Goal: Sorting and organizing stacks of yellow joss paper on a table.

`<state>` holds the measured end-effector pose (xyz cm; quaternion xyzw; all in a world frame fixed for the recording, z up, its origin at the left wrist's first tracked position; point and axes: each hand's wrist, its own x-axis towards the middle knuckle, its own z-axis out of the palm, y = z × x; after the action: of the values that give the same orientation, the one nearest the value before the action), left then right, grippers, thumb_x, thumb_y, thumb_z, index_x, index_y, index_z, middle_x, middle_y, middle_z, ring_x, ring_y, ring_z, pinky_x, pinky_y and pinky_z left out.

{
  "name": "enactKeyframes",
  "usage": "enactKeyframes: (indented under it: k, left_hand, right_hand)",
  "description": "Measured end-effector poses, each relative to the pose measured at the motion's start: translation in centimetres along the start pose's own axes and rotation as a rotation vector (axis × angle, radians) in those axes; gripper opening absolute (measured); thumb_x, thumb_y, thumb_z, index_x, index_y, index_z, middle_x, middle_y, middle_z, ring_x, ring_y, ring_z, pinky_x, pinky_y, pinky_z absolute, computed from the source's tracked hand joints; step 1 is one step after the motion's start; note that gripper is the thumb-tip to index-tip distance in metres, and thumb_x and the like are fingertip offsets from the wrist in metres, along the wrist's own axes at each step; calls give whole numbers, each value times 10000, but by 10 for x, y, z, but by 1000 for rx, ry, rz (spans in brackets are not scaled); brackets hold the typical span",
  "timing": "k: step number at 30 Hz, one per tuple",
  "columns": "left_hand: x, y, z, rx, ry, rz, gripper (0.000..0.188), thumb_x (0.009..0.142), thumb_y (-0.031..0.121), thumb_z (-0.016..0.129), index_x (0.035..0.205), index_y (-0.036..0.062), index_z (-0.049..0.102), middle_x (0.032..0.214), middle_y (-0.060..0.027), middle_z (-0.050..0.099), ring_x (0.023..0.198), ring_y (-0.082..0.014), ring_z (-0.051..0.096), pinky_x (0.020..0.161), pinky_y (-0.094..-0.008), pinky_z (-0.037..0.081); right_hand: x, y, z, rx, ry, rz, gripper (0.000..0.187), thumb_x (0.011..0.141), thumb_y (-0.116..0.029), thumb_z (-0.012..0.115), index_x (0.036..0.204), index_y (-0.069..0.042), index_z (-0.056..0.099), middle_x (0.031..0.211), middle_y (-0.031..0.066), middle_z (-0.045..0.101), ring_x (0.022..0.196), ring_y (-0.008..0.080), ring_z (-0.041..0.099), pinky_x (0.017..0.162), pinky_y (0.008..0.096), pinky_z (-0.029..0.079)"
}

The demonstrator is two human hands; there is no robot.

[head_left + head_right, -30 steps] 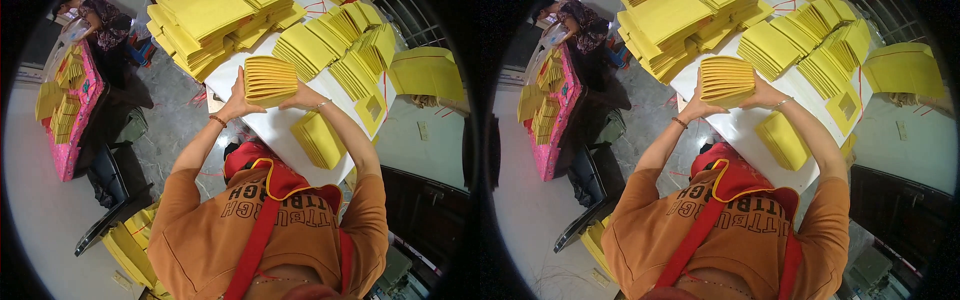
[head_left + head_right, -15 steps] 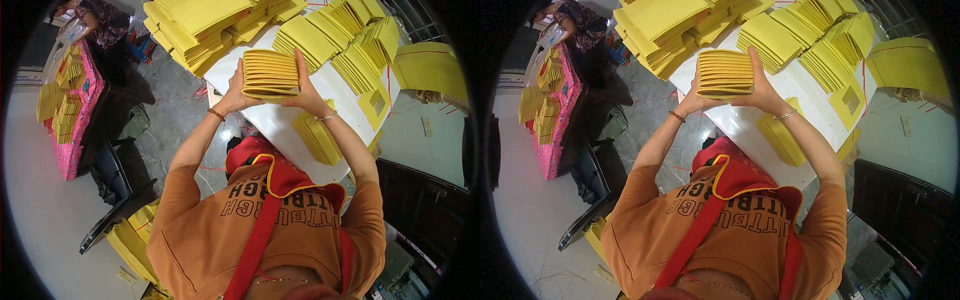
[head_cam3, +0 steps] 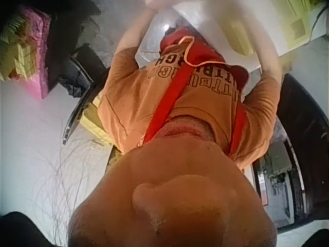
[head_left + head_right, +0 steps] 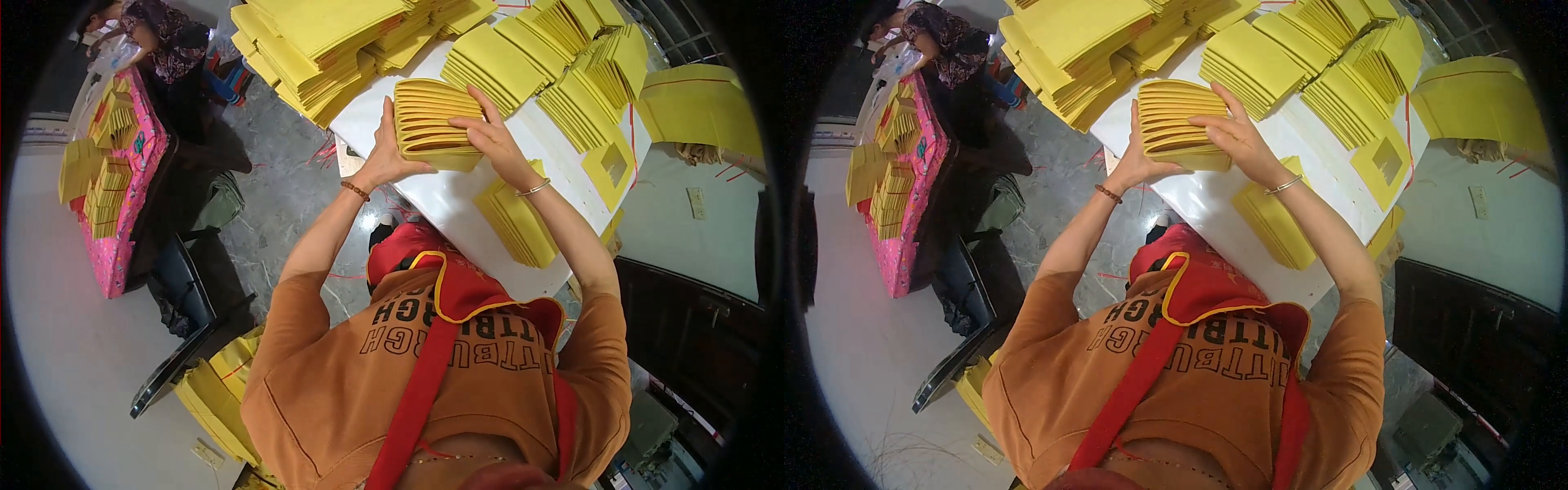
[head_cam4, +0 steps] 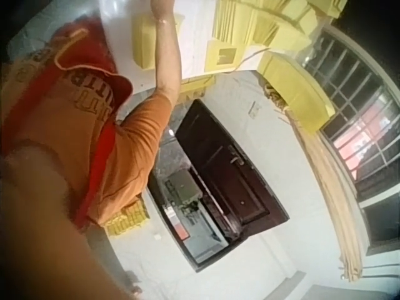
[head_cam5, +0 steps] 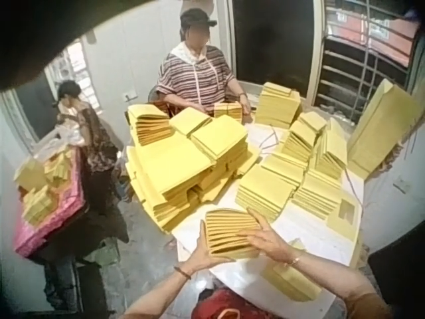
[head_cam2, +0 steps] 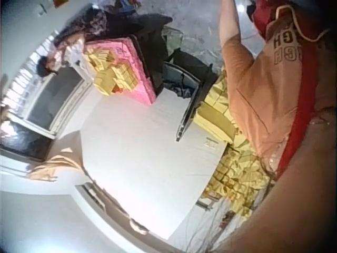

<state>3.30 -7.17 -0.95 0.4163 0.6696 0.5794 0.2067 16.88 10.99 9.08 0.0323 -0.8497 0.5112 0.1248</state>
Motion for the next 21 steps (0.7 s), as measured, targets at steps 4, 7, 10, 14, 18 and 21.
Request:
enactKeyframes:
  k: [4, 7, 10, 14, 18, 21]
  left_hand:
    - [0, -2, 2, 56, 22, 19, 1427, 465, 422, 857, 1352, -62, -151, 1393, -280, 197, 1275, -409, 245, 1064, -441, 207]
    - [0, 1, 5, 97, 28, 18, 1416, 468, 404, 856, 1351, -68, -145, 1388, -278, 209, 1264, -406, 268, 1060, -437, 217]
    - [-2, 5, 6, -18, 28, 10, 1323, 525, 285, 836, 1371, -26, -132, 1387, -260, 214, 1239, -376, 325, 1048, -415, 261]
    - [4, 8, 3, -251, 108, -3, 1184, 589, 55, 754, 1408, 91, -99, 1355, -204, 275, 1231, -285, 355, 1038, -364, 295]
    - [8, 12, 2, -356, 81, -20, 1188, 568, 49, 754, 1410, 81, -84, 1368, -182, 262, 1253, -285, 327, 1047, -359, 282]
    - [8, 13, -2, -378, 30, -61, 1215, 555, 82, 778, 1408, 63, -88, 1389, -182, 235, 1271, -290, 305, 1054, -357, 267]
  right_hand:
    - [3, 4, 1, -11, 107, 104, 475, 910, -283, 436, 1334, -73, 392, 1448, 159, 182, 1355, 279, 143, 1087, 349, 139]
    - [2, 8, 9, -30, 147, 100, 547, 918, -285, 421, 1391, -64, 259, 1453, 149, 175, 1357, 264, 137, 1089, 338, 129]
    - [1, 4, 9, 384, 159, 194, 641, 913, -368, 404, 1400, -21, 173, 1455, 118, 177, 1354, 229, 146, 1091, 334, 121]
    - [-2, 6, -1, 570, 2, 219, 817, 830, -397, 562, 1419, -53, 112, 1456, 96, 169, 1356, 221, 133, 1091, 332, 132]
    - [-2, 10, 2, 170, -56, 213, 1112, 659, -229, 767, 1430, -114, -26, 1451, 95, 178, 1341, 231, 174, 1082, 338, 169]
    - [5, 16, 3, 209, -24, 286, 1208, 614, -119, 795, 1422, -131, -103, 1433, 125, 214, 1318, 237, 229, 1074, 342, 195]
